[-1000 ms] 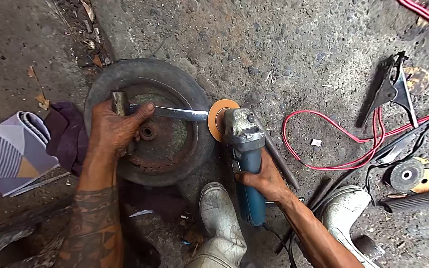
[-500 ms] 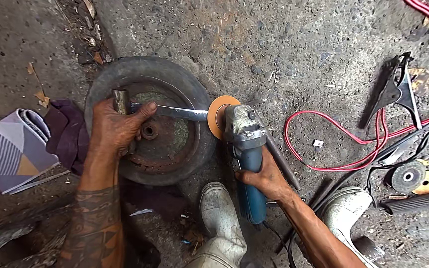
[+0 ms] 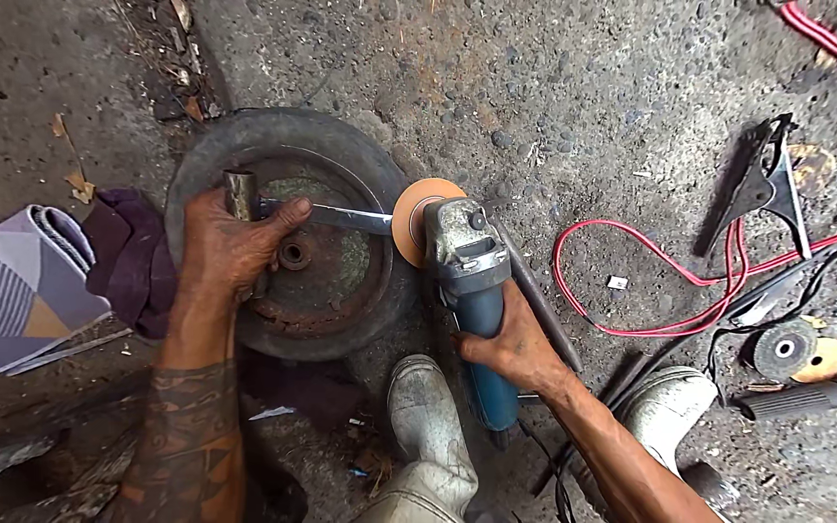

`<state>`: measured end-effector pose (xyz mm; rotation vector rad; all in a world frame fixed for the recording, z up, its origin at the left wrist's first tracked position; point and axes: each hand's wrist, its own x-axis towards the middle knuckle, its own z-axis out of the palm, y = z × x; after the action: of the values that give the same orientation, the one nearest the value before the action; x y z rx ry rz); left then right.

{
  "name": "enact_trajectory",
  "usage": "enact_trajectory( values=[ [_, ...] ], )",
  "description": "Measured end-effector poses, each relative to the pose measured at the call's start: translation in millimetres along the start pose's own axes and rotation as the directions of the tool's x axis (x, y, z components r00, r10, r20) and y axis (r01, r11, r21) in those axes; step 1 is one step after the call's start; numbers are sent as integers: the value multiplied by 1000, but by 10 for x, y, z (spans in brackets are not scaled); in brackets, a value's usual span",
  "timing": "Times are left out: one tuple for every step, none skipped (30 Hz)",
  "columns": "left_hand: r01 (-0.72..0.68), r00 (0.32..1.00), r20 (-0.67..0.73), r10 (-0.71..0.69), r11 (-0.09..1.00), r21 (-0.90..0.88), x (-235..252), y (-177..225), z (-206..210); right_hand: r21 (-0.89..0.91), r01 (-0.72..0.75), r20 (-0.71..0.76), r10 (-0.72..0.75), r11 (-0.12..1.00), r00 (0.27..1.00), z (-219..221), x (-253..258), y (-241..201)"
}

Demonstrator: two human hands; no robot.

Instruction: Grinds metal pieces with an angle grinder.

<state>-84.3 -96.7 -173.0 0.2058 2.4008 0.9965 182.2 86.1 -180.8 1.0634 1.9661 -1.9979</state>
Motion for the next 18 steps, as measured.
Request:
enact_trajectory(
  values=[
    [0,1000,2,0,1000,-5,3,-5,1,-10,13,4,-13,1000,1000,-3,-3,-5],
    [-3,1000,4,3,1000,-11,6,-8,3,-5,20,2,-20,1000,1000,-10,-10,-3],
    [-8,1000,5,8,1000,-14,10,-14,3,13,21,-3,-21,1000,1000,-26,-19,7],
    [-13,1000,7,13,1000,-15,16,-20,1,37,16,-10,-16,999,1000,-49,-25,21],
    [-15,1000,8,15,1000,-18,20,-26,-2,67,6,-15,-5,998,1000,-78,-29,42],
    [-13,1000,8,13,1000,-23,21,-30,-4,99,-11,-24,14,995,1000,-104,-35,72],
    [-8,1000,12,8,1000,-23,21,-31,-6,124,-28,-36,33,992,999,-129,-43,103],
    [-1,1000,16,1,1000,-20,21,-28,-8,143,-37,-47,44,989,998,-151,-51,131],
    [1,1000,19,-1,1000,-17,22,-29,-9,149,-42,-55,50,988,997,-169,-56,154],
    [-3,1000,22,3,1000,-17,17,-31,-7,152,-43,-61,53,987,997,-183,-61,172],
    [-5,1000,24,6,1000,-22,1,-31,-5,156,-41,-63,52,987,997,-190,-65,182],
    [-4,1000,26,5,1000,-22,-17,-32,-4,162,-39,-60,49,986,997,-192,-67,187],
    [1,1000,22,-1,1000,-26,-2,-30,-1,165,-39,-54,48,986,997,-188,-68,186],
    [6,1000,17,-6,1000,-25,12,-28,1,168,-40,-48,49,985,998,-180,-68,184],
    [9,1000,15,-9,1000,-26,22,-29,2,169,-45,-42,53,985,998,-167,-67,178],
    [12,1000,14,-11,1000,-26,24,-28,1,167,-51,-36,58,985,998,-152,-64,170],
    [10,1000,13,-10,1000,-29,27,-27,0,162,-56,-31,62,985,998,-141,-60,163],
    [9,1000,14,-9,999,-32,29,-26,0,155,-60,-27,65,986,998,-131,-55,159]
  ],
)
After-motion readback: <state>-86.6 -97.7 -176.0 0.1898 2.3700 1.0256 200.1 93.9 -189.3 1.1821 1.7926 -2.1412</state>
